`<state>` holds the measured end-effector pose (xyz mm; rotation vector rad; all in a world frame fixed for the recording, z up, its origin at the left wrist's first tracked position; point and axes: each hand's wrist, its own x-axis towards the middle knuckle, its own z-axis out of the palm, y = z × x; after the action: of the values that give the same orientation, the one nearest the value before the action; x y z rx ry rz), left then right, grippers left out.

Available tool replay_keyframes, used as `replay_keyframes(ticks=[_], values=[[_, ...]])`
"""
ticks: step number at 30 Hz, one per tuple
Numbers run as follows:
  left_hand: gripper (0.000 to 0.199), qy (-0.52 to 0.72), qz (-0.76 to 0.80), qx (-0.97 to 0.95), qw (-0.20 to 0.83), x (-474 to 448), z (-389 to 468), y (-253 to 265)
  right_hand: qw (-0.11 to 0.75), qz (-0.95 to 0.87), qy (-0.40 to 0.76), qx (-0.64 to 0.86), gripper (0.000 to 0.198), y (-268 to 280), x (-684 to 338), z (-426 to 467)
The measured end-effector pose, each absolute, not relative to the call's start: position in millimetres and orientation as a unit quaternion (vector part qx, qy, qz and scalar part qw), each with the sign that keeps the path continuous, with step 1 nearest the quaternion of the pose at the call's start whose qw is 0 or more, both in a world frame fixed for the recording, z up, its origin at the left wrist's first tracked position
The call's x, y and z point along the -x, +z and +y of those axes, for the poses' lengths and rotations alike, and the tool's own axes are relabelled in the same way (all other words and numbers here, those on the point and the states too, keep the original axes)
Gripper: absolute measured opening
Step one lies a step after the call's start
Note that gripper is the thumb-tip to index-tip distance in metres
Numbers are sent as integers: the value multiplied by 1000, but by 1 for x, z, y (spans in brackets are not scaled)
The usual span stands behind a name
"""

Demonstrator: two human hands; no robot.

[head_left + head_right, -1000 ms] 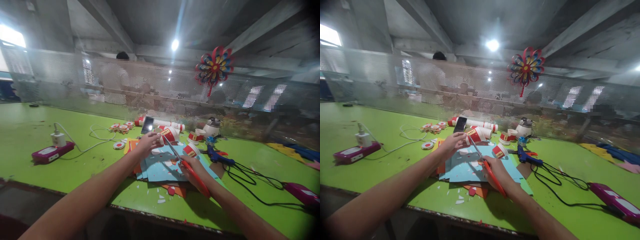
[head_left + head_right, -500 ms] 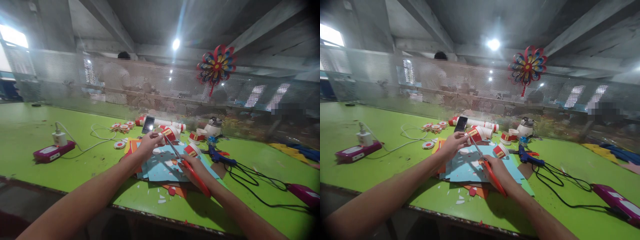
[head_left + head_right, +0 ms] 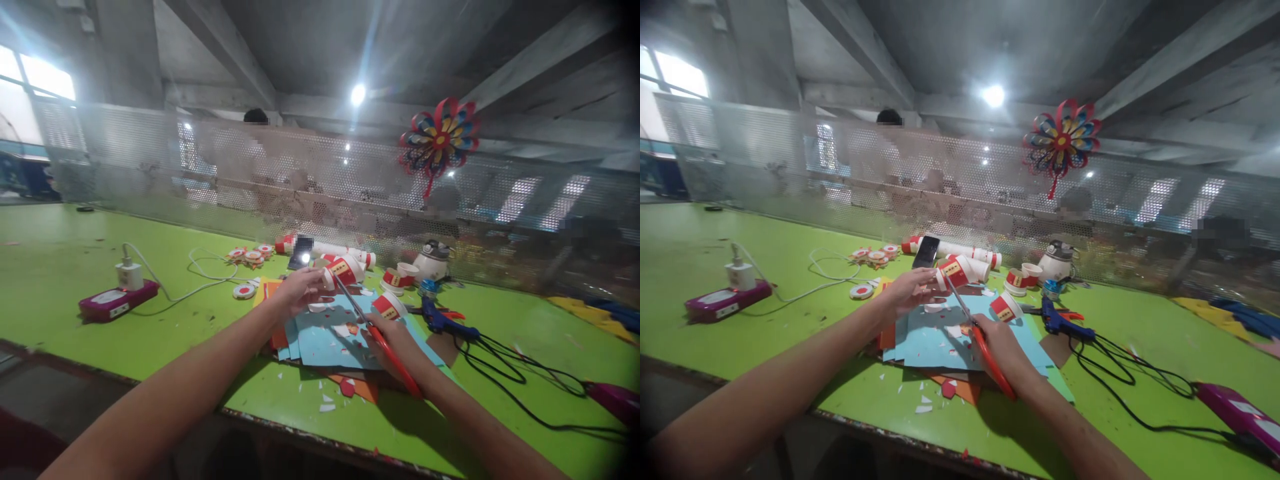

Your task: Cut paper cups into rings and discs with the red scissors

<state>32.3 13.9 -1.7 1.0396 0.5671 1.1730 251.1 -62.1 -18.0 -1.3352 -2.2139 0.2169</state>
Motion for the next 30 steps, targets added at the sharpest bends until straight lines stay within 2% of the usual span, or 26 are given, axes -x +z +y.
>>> replay_keyframes(ticks=[5,14,23,30], values=[[16,576,239,-439,647,-33,15,0,268,-830,84,481,23,-14,-252,-62],[25,606,243,-436,620,-39,7,4,284,-825,116,475,31,-14,-254,-61],[20,609,241,-430,621,-40,4,9,293,-819,108,482,23,-17,-248,-67],[7,602,237,-431,629,-37,9,7,273,-819,67,500,22,-19,-247,-71]])
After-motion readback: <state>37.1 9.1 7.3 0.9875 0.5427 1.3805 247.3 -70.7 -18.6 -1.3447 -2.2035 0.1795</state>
